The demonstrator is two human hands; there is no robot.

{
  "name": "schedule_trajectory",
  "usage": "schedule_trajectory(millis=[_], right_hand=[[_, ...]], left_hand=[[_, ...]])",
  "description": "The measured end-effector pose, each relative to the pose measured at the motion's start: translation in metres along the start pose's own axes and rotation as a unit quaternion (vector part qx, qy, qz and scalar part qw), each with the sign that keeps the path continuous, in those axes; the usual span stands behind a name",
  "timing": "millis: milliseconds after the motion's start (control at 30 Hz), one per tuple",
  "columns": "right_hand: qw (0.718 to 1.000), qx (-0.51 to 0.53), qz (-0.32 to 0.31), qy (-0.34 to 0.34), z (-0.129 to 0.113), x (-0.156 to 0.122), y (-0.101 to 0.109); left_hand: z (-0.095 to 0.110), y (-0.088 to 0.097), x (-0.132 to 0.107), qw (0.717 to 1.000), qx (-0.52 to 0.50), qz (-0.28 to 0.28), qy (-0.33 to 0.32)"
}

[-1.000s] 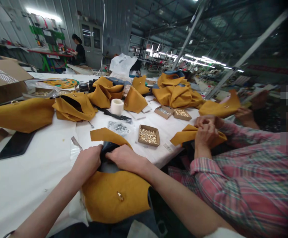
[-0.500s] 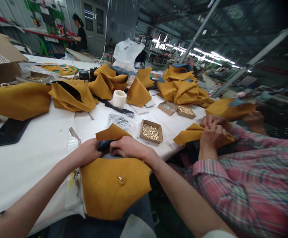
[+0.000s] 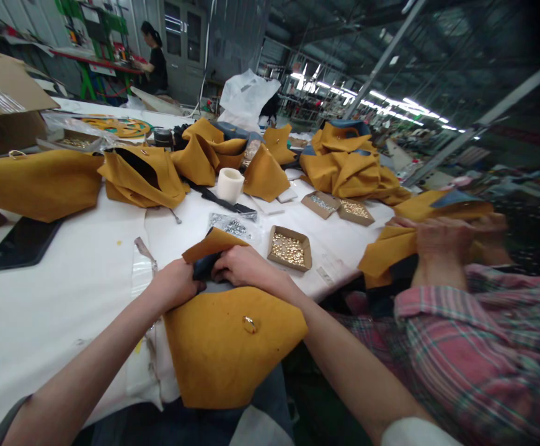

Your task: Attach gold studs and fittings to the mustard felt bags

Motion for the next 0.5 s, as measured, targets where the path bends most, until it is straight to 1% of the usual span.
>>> schedule_trajectory(millis=[100,200,333,433,500], right_hand=[[1.000,-0.009,-0.008,0.007,0.000,0.007,-0.009],[1.000,0.011,-0.014,0.007,0.002,0.013,-0.017],[0.999,0.042,-0.030,0.002,0.004,0.021,-0.023],[0.997,0.053,-0.043,-0.040,0.007,0.028,-0.020],[0.996,0.025,-0.042,-0.081,0.008,0.031,-0.014]], left_hand=[[0.003,-0.001,-0.002,1.000,0.013,-0.016,0.012],[0.007,0.002,-0.005,1.000,0.010,-0.003,0.020],[0.008,0.006,-0.008,0.999,0.006,0.013,0.034],[0.011,0.007,-0.008,0.999,0.000,0.014,0.029],[0.014,0.008,-0.008,1.000,-0.003,0.016,0.026]])
Point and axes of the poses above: each hand's wrist, its own x-axis towards the middle knuckle, its own y-axis out of the back of the hand, z = x × y, the point moved 9 cm from there along x, towards the middle knuckle, and after that the axes turned 15 degrees about -y, right-handed, at the moved point
